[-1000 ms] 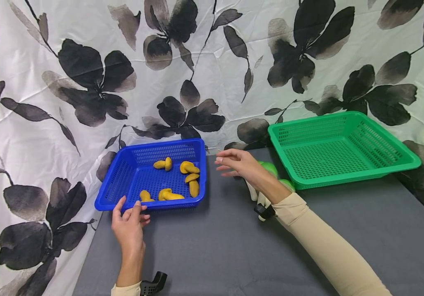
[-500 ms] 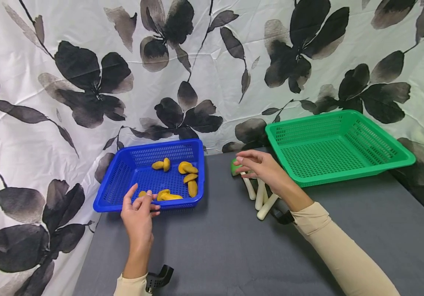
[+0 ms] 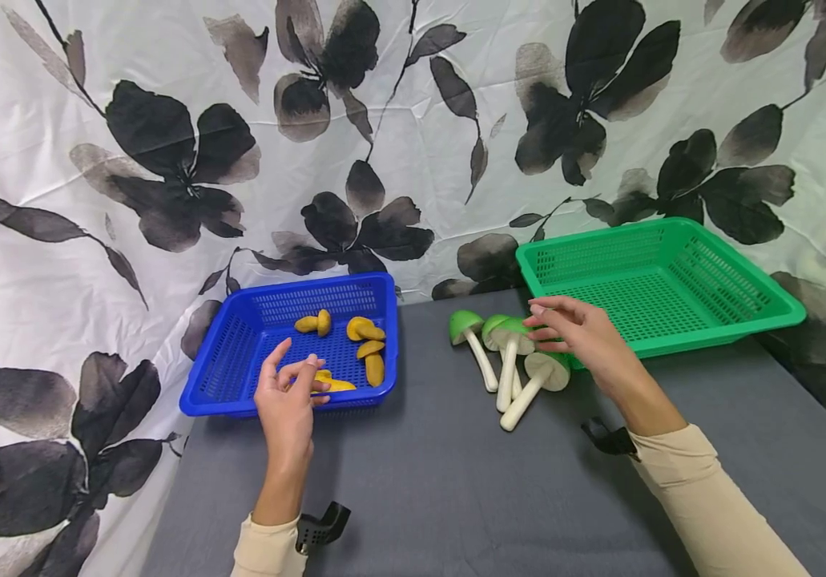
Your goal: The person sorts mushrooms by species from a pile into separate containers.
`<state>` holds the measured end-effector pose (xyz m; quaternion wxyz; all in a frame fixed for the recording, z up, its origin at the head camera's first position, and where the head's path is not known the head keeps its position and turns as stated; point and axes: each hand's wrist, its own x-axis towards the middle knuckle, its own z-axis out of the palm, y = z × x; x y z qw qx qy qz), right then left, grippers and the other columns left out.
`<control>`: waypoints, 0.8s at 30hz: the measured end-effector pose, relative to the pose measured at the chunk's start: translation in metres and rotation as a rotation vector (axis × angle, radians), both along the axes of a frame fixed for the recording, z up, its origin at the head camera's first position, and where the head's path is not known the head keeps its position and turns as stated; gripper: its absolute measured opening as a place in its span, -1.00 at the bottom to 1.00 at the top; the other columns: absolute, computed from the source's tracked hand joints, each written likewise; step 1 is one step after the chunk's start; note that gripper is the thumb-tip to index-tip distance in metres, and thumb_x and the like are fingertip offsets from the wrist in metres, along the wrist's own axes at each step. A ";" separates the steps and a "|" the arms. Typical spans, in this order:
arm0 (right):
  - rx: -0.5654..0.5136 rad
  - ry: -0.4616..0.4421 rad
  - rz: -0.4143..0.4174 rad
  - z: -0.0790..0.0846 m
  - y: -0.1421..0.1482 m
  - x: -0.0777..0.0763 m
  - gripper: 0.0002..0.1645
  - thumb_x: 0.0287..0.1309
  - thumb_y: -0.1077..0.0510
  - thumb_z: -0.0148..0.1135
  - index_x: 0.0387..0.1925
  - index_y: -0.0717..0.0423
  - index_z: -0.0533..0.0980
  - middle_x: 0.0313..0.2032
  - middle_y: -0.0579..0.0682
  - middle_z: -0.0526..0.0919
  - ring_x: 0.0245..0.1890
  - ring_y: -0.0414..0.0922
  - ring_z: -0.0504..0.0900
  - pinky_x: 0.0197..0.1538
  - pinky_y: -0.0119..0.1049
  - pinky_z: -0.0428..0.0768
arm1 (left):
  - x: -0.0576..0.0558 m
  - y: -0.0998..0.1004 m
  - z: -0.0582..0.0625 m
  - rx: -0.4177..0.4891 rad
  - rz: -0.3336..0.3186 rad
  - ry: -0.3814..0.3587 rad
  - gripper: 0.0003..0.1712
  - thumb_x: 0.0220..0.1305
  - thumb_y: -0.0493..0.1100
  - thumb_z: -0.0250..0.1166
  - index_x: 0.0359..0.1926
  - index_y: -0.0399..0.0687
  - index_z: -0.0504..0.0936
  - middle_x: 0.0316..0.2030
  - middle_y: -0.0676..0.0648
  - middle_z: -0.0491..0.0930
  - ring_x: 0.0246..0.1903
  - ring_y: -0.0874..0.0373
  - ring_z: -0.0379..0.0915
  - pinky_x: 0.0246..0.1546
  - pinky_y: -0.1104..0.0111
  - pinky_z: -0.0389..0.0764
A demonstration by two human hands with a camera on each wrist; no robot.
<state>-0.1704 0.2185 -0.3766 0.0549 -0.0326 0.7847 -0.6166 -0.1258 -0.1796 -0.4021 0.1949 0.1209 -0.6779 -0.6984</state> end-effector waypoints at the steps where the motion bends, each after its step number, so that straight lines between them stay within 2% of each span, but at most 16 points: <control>1: 0.011 0.009 -0.015 0.000 0.005 0.003 -0.27 0.42 -0.24 0.15 0.39 0.12 0.36 0.10 0.15 0.65 -0.05 -0.11 0.74 0.07 -0.20 0.70 | 0.000 0.002 0.000 -0.001 -0.008 -0.001 -0.41 0.34 0.00 0.40 0.34 0.21 0.43 -0.19 -0.10 0.74 -0.47 0.04 0.68 -0.40 0.28 0.76; 6: 0.029 0.072 -0.078 -0.002 0.031 0.011 -0.27 0.45 -0.23 0.12 0.40 0.17 0.35 -0.04 -0.10 0.73 -0.12 -0.20 0.75 -0.03 -0.29 0.73 | -0.003 0.010 0.002 -0.005 -0.053 0.003 -0.41 0.34 0.01 0.41 0.33 0.22 0.44 -0.14 -0.12 0.72 -0.44 -0.01 0.69 -0.35 0.21 0.77; 10: 0.012 0.094 -0.129 -0.007 0.054 0.020 -0.34 0.46 -0.19 0.12 0.37 0.12 0.37 -0.12 -0.26 0.74 -0.16 -0.26 0.76 -0.11 -0.38 0.73 | -0.005 0.017 0.002 -0.003 -0.095 0.014 -0.41 0.33 0.01 0.41 0.32 0.21 0.43 -0.13 -0.14 0.71 -0.41 -0.09 0.70 -0.31 0.10 0.77; 14: -0.042 0.079 -0.192 -0.011 0.074 0.028 -0.46 0.45 -0.16 0.14 0.30 0.00 0.42 -0.15 -0.29 0.75 -0.20 -0.31 0.75 -0.14 -0.42 0.71 | -0.008 0.022 0.001 -0.002 -0.119 0.025 -0.42 0.33 0.02 0.42 0.30 0.24 0.44 -0.12 -0.18 0.70 -0.38 -0.17 0.69 -0.30 0.08 0.77; 17: -0.102 0.075 -0.224 -0.015 0.087 0.033 -0.51 0.44 -0.14 0.16 0.27 -0.06 0.44 -0.17 -0.28 0.75 -0.23 -0.31 0.75 -0.16 -0.46 0.70 | -0.010 0.026 0.000 -0.001 -0.132 0.027 -0.41 0.32 0.03 0.42 0.31 0.26 0.44 -0.10 -0.23 0.69 -0.41 -0.11 0.69 -0.32 0.12 0.77; 21: -0.182 0.072 -0.286 -0.020 0.105 0.039 -0.60 0.43 -0.10 0.20 0.20 -0.13 0.47 -0.22 -0.28 0.77 -0.29 -0.32 0.75 -0.24 -0.51 0.68 | -0.011 0.032 0.000 -0.003 -0.151 0.033 -0.41 0.33 0.02 0.42 0.32 0.28 0.44 -0.10 -0.26 0.69 -0.45 0.01 0.69 -0.28 0.01 0.77; 24: -0.206 0.058 -0.359 -0.024 0.118 0.043 -0.65 0.40 -0.11 0.23 0.13 -0.17 0.46 -0.27 -0.31 0.76 -0.33 -0.34 0.75 -0.29 -0.53 0.67 | -0.012 0.036 -0.001 -0.010 -0.158 0.040 -0.44 0.33 -0.02 0.42 0.31 0.28 0.46 -0.12 -0.23 0.69 -0.43 -0.06 0.69 -0.27 -0.07 0.75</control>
